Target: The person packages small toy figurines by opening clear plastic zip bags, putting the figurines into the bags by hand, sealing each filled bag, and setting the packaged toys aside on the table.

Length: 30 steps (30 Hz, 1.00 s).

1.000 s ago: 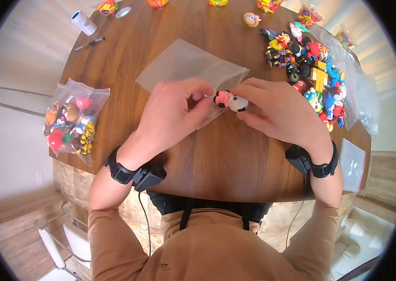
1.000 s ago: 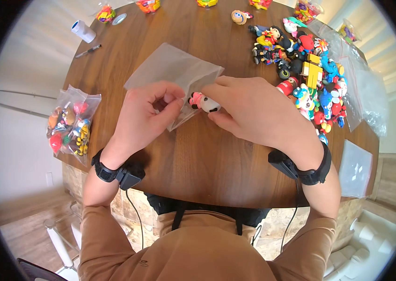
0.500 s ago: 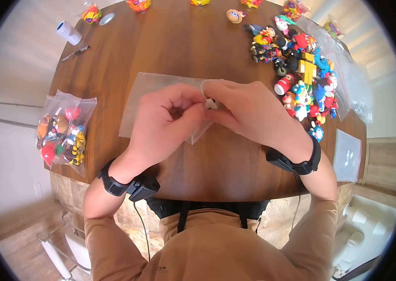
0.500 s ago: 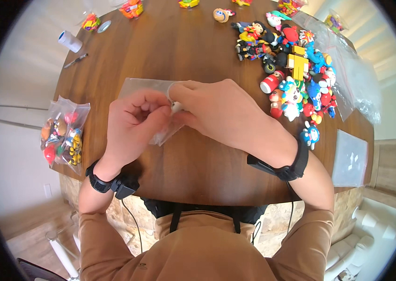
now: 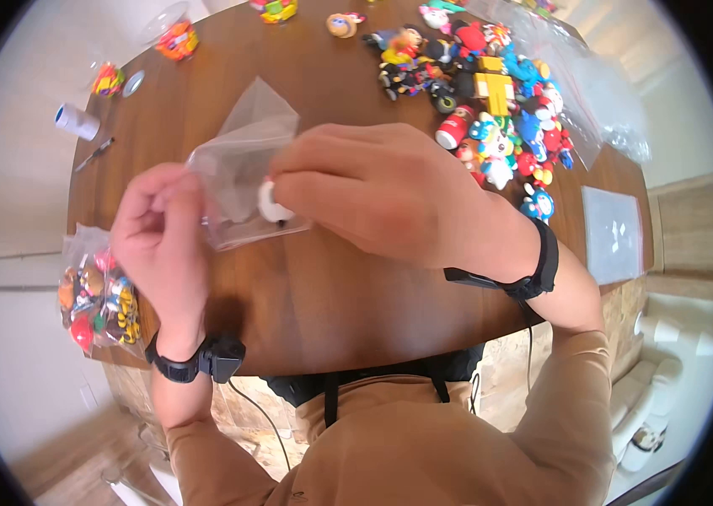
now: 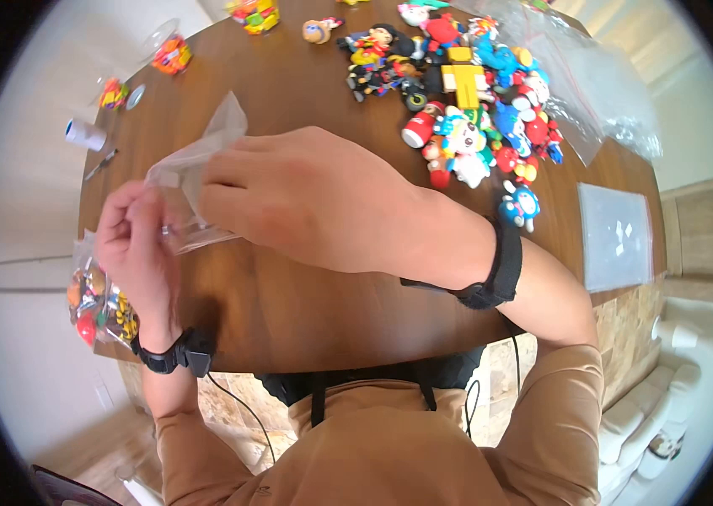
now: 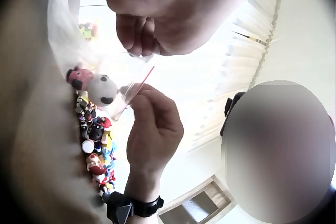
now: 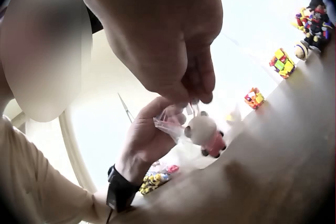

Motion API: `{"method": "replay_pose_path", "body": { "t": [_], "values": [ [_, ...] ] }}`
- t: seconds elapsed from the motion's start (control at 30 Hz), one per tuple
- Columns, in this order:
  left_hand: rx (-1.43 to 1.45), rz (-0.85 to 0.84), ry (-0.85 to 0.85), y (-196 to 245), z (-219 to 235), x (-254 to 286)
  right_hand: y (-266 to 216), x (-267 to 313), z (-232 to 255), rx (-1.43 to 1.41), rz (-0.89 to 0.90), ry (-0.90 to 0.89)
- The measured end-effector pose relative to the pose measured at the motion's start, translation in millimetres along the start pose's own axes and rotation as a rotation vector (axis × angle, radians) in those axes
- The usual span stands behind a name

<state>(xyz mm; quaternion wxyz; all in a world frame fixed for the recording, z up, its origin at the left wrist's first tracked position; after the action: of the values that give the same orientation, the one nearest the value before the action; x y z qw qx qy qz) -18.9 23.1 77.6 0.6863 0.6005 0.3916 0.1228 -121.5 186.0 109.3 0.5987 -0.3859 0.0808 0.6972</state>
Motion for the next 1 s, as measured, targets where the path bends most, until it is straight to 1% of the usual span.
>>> {"method": "replay_pose_path", "body": {
  "t": [0.03,0.07,0.1,0.13,0.17,0.2,0.23,0.27,0.33,0.37,0.4,0.43,0.47,0.5,0.53,0.6,0.67,0.73,0.8,0.83,0.9,0.93,0.97,1.0],
  "values": [
    [0.007,-0.002,-0.017,-0.1,-0.8,-0.4,-0.5,-0.9,9.8,-0.045,-0.017,0.085],
    [-0.076,-0.032,-0.013,1.0,0.0,-0.1,-1.3,-1.8,20.0,-0.034,-0.022,0.090],
    [-0.159,-0.062,-0.005,2.0,0.0,0.4,6.9,-0.9,14.6,-0.059,-0.146,-0.170],
    [-0.157,-0.065,-0.007,1.3,-3.0,2.1,15.9,7.8,6.1,-0.088,-0.269,-0.432],
    [-0.195,-0.009,-0.096,-4.1,-13.4,5.7,19.2,8.4,17.9,-0.154,-0.229,-0.315],
    [-0.231,0.050,-0.181,-10.4,-22.0,10.4,20.8,6.5,35.3,-0.083,-0.246,-0.250],
    [-0.278,0.071,-0.244,-15.7,-28.2,12.4,24.9,7.9,50.7,0.069,-0.280,-0.269],
    [-0.280,0.083,-0.235,-17.3,-29.8,13.6,30.0,12.2,66.7,0.217,-0.314,-0.289],
    [-0.444,0.090,-0.377,-18.7,-40.7,18.5,45.8,29.4,86.2,0.491,-0.397,-0.464],
    [-0.515,0.093,-0.394,-20.4,-40.4,18.0,53.0,41.8,94.4,0.540,-0.473,-0.493],
    [-0.528,0.106,-0.374,-20.8,-36.7,16.6,58.1,53.5,100.8,0.590,-0.548,-0.521],
    [-0.577,0.066,-0.455,-20.1,-40.5,17.1,57.4,60.5,100.3,0.579,-0.526,-0.529],
    [-0.625,0.027,-0.537,-19.9,-43.9,17.5,60.9,70.7,97.6,0.570,-0.570,-0.552],
    [-0.700,-0.017,-0.684,-21.4,-49.7,20.0,64.2,77.7,94.6,0.560,-0.617,-0.577],
    [-0.707,-0.004,-0.669,-19.8,-48.2,19.0,63.5,77.9,92.3,0.549,-0.600,-0.585],
    [-0.622,0.168,-0.780,-26.8,-52.3,25.5,67.6,83.3,91.5,0.508,-0.698,-0.604],
    [-0.598,0.143,-0.764,-31.9,-49.0,24.9,64.3,86.1,88.5,0.501,-0.664,-0.624],
    [-0.573,0.112,-0.738,-31.4,-47.4,21.1,59.0,81.9,83.9,0.532,-0.544,-0.611],
    [-0.418,0.267,-0.581,-34.8,-40.0,15.2,66.1,86.0,81.2,0.545,-0.541,-0.618],
    [-0.412,0.270,-0.566,-35.7,-37.7,14.4,69.6,86.2,81.9,0.556,-0.548,-0.623],
    [-0.477,0.164,-0.615,-34.4,-39.6,14.6,69.8,83.9,84.0,0.548,-0.560,-0.647],
    [-0.469,0.170,-0.600,-34.4,-38.2,12.8,69.3,83.3,83.6,0.535,-0.582,-0.657],
    [-0.460,0.194,-0.614,-34.1,-38.0,12.2,63.3,78.9,89.2,0.453,-0.616,-0.527],
    [-0.450,0.221,-0.628,-35.0,-37.4,13.4,57.2,76.0,87.8,0.449,-0.606,-0.545]
  ]
}}
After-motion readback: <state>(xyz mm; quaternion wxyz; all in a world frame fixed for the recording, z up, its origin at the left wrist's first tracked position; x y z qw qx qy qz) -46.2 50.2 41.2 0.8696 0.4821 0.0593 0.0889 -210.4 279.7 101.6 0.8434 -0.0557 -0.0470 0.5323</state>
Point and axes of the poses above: each hand's wrist, its own x-axis away from the middle knuckle, its own z-axis out of the back of the hand, y = z × x, the point moved 7 cm from there along -x, towards the middle knuckle, and after that the axes turned 1 degree about -z, right-handed, at the moved point
